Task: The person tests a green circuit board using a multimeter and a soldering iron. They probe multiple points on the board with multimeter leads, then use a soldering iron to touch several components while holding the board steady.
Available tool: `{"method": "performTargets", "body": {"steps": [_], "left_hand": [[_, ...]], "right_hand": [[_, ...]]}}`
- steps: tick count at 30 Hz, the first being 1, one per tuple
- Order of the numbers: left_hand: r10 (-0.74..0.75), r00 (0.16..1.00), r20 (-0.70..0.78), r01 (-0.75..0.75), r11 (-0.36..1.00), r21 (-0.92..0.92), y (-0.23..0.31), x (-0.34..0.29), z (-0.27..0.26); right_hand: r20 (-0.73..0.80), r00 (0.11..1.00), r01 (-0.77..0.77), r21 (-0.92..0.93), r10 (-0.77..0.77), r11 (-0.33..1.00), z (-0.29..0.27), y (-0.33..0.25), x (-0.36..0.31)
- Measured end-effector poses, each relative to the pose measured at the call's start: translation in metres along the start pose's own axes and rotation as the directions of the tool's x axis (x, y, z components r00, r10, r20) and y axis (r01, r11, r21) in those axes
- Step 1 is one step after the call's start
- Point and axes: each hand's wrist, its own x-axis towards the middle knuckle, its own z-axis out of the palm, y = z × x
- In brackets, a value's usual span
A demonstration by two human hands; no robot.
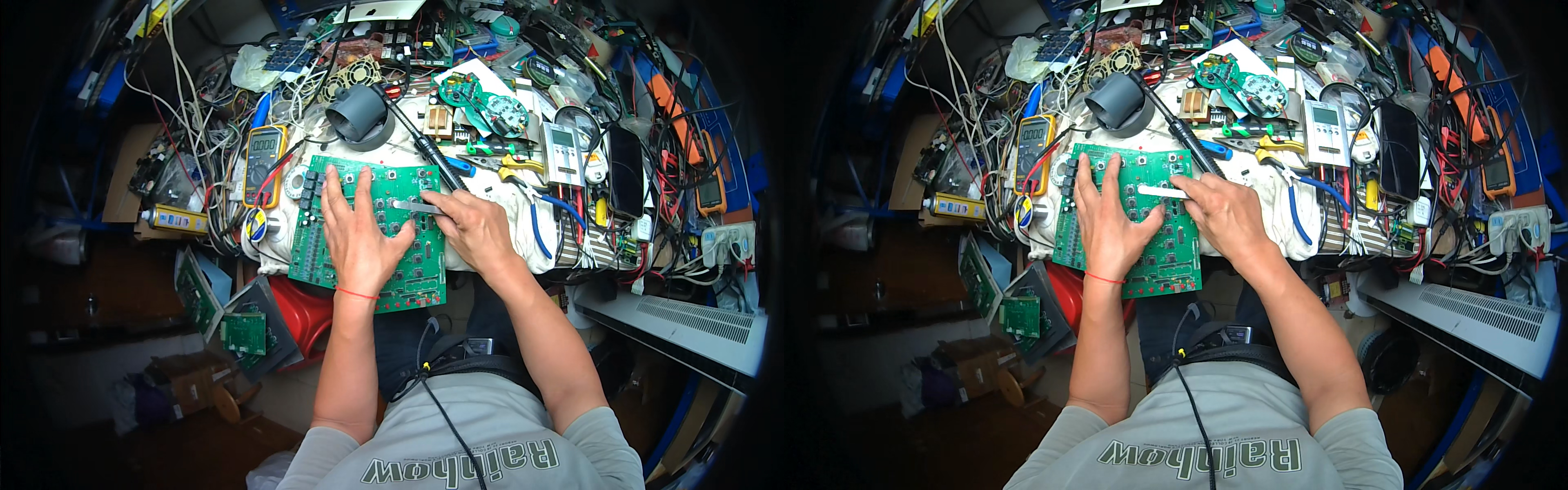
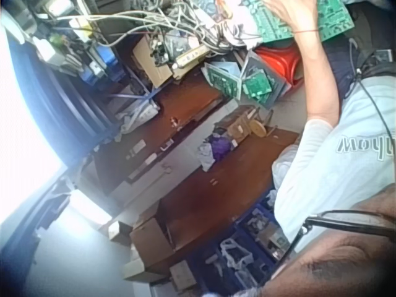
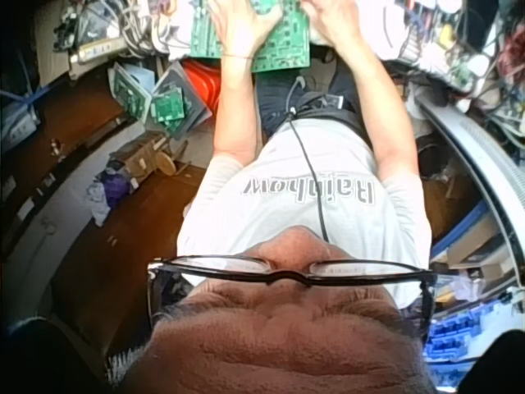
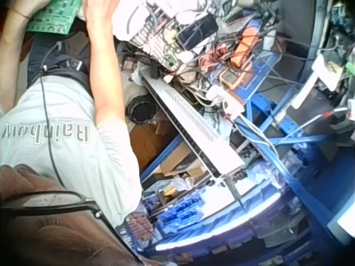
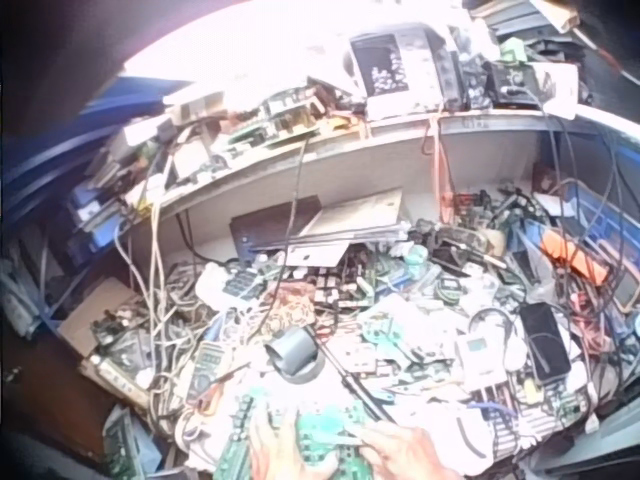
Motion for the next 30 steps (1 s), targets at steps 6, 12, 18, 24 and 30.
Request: {"method": "performTargets", "body": {"steps": [6, 12, 18, 24, 30], "left_hand": [[0.002, 1.000, -0.003, -0.002, 1.000, 0.000, 0.000, -0.001, 0.001], [0.020, 1.000, -0.014, -0.019, 0.999, 0.029, 0.000, -0.001, 0.001], [0.009, 1.000, -0.005, -0.009, 1.000, 0.027, 0.001, 0.000, 0.001], [-0.004, 1.000, 0.014, 0.004, 1.000, 0.020, 0.002, 0.001, 0.000], [-0.006, 1.000, 0.015, 0.006, 1.000, 0.019, 0.003, 0.001, -0.001]], "right_hand": [[0.011, 0.999, 0.052, 0.013, -0.052, 0.999, -0.002, 0.006, -0.001], [0.087, 0.987, 0.136, -0.042, -0.132, 0.990, -0.009, 0.012, 0.006], [0.125, 0.955, 0.271, -0.005, -0.268, 0.963, -0.011, 0.021, 0.016], [0.184, 0.926, 0.326, 0.043, -0.329, 0.944, -0.011, 0.028, 0.024], [0.259, 0.928, 0.257, 0.070, -0.267, 0.964, -0.018, 0.026, 0.029]]}}
